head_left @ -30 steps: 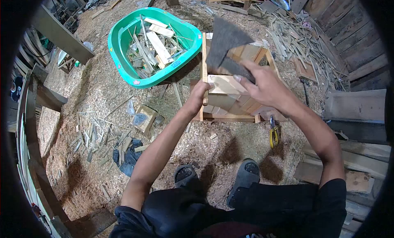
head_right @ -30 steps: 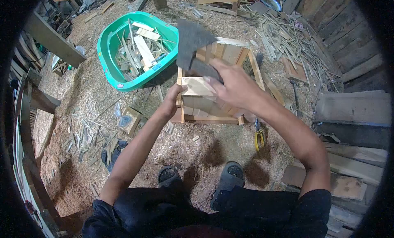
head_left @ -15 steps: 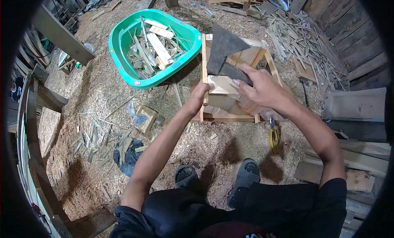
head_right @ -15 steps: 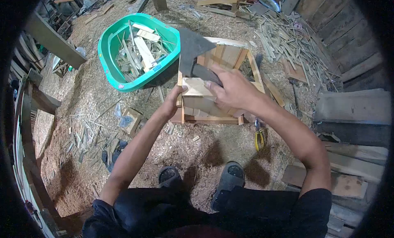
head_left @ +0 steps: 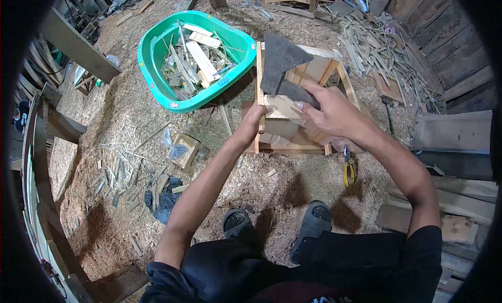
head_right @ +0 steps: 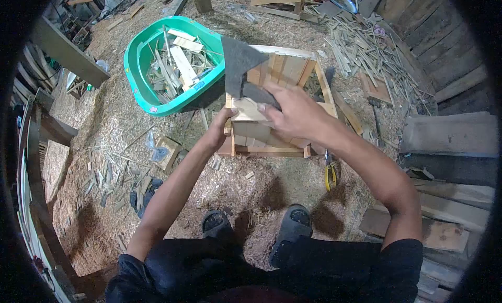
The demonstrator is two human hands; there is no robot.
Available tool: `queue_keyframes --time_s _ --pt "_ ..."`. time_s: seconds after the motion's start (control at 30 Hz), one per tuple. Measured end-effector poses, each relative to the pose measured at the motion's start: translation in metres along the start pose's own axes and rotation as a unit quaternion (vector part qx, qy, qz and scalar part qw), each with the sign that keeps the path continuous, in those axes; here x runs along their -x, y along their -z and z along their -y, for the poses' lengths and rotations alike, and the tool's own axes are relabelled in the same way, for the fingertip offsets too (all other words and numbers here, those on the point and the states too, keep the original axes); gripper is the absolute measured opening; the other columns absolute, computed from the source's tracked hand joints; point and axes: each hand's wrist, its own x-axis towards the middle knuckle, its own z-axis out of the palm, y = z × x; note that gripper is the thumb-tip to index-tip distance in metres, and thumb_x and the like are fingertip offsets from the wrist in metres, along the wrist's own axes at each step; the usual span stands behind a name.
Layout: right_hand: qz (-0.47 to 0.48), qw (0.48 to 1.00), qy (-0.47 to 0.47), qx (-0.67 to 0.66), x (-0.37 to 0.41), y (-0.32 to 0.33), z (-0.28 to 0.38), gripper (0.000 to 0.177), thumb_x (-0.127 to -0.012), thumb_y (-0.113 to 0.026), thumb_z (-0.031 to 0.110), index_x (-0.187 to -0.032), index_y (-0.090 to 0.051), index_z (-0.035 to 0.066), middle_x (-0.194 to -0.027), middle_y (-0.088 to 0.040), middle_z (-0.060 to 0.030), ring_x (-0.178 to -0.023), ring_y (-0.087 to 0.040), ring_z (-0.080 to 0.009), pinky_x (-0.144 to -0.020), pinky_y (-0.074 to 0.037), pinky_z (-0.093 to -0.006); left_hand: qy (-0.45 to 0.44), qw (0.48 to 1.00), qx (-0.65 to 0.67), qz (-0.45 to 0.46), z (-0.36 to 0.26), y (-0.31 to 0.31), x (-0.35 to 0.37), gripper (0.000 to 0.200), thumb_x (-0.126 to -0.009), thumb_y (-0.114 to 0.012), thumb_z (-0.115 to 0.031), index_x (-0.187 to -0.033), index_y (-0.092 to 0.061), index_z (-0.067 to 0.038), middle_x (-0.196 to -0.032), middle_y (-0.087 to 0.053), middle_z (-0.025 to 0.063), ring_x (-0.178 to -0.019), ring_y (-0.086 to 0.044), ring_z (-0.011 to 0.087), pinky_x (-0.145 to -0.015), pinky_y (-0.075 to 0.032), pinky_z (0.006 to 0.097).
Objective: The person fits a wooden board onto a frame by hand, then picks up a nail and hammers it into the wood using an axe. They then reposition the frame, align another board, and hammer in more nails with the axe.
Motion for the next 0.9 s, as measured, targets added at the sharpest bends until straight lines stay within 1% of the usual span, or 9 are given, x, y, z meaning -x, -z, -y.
queue_keyframes --time_s 0.17,0.2,0.4,0.5,0.6,0.7,0.73,0.83,0.9 --pt "-0.067 0.996 -0.036 -0.050 -0.004 0.029 0.029 0.033 -0.097 -0.061 0.022 -0.120 -0.057 -0.001 -0.091 -0.068 -0.0249 -0.085 -0.067 -0.0454 -0.077 -0.052 -0.0472 0.000 0.999 0.008 -0.034 -0.011 -0.011 0.006 0.045 -0.095 -0.049 -0.036 -0.120 -0.058 0.000 -0.122 -0.058 0.0105 -0.117 -0.052 0.0205 -0.106 -0.037 0.0345" --pt "-0.108 0.993 0.008 -0.050 -0.004 0.024 0.022 0.034 -0.097 -0.061 0.022 -0.121 -0.056 -0.001 -0.090 -0.068 -0.0249 -0.083 -0.068 -0.0438 -0.074 -0.052 -0.0467 0.000 0.999 0.011 -0.030 -0.008 -0.010 0.004 0.044 -0.095 -0.049 -0.035 -0.120 -0.058 0.000 -0.122 -0.059 0.0104 -0.116 -0.052 0.0204 -0.105 -0.038 0.0348" --pt "0.051 0.998 -0.042 0.020 0.002 -0.008 -0.002 0.030 -0.097 -0.060 0.022 -0.116 -0.055 -0.001 -0.091 -0.067 -0.0277 -0.084 -0.067 -0.0460 -0.073 -0.051 -0.0491 0.050 0.998 0.039 -0.021 -0.021 -0.015 0.011 0.045 -0.095 -0.049 -0.035 -0.121 -0.057 0.000 -0.122 -0.059 0.0108 -0.116 -0.053 0.0204 -0.104 -0.040 0.0354" --pt "0.009 1.000 -0.012 -0.004 0.001 -0.007 -0.008 0.028 -0.097 -0.060 0.021 -0.114 -0.055 -0.001 -0.087 -0.067 -0.0271 -0.082 -0.068 -0.0460 -0.072 -0.051 -0.0494 0.013 1.000 0.021 -0.015 -0.008 -0.009 0.005 0.045 -0.095 -0.049 -0.036 -0.122 -0.057 0.000 -0.122 -0.058 0.0113 -0.117 -0.053 0.0211 -0.105 -0.039 0.0351" --pt "-0.033 0.999 -0.011 0.041 -0.005 0.011 0.005 0.037 -0.098 -0.063 0.024 -0.123 -0.055 -0.002 -0.090 -0.070 -0.0251 -0.082 -0.072 -0.0315 -0.075 -0.053 -0.0432 0.002 1.000 0.001 -0.010 0.006 0.002 -0.004 0.046 -0.096 -0.050 -0.038 -0.122 -0.057 0.000 -0.124 -0.058 0.0119 -0.118 -0.052 0.0219 -0.107 -0.037 0.0353" --pt "-0.138 0.988 0.042 -0.059 -0.007 0.020 0.015 0.035 -0.097 -0.061 0.025 -0.120 -0.055 -0.001 -0.088 -0.068 -0.0257 -0.083 -0.068 -0.0442 -0.074 -0.050 -0.0515 0.001 1.000 0.001 -0.012 0.006 0.000 -0.004 0.048 -0.096 -0.050 -0.039 -0.122 -0.058 0.000 -0.126 -0.058 0.0124 -0.120 -0.051 0.0224 -0.108 -0.036 0.0357" --pt "-0.111 0.991 -0.005 -0.071 -0.006 0.025 0.022 0.033 -0.096 -0.062 0.024 -0.116 -0.055 -0.001 -0.090 -0.068 -0.0262 -0.085 -0.067 -0.0454 -0.075 -0.049 -0.0520 0.002 1.000 -0.001 -0.016 0.004 -0.001 -0.003 0.049 -0.096 -0.050 -0.039 -0.122 -0.057 0.001 -0.127 -0.057 0.0126 -0.121 -0.051 0.0225 -0.108 -0.036 0.0360" --pt "-0.069 0.997 0.047 0.004 -0.002 0.007 0.004 0.032 -0.097 -0.061 0.023 -0.117 -0.053 -0.001 -0.086 -0.068 -0.0252 -0.081 -0.066 -0.0472 -0.076 -0.050 -0.0522 0.013 1.000 0.001 -0.019 -0.001 -0.003 -0.001 0.051 -0.096 -0.049 -0.039 -0.125 -0.057 0.002 -0.130 -0.057 0.0133 -0.122 -0.051 0.0230 -0.109 -0.035 0.0366" --pt "0.029 0.999 0.018 0.028 0.002 0.001 -0.003 0.035 -0.098 -0.059 0.025 -0.119 -0.052 -0.002 -0.088 -0.067 -0.0277 -0.084 -0.065 -0.0483 -0.080 -0.051 -0.0524 0.010 1.000 0.005 -0.012 -0.004 -0.005 0.001 0.052 -0.096 -0.049 -0.039 -0.126 -0.058 0.002 -0.131 -0.057 0.0139 -0.122 -0.051 0.0235 -0.109 -0.035 0.0370"
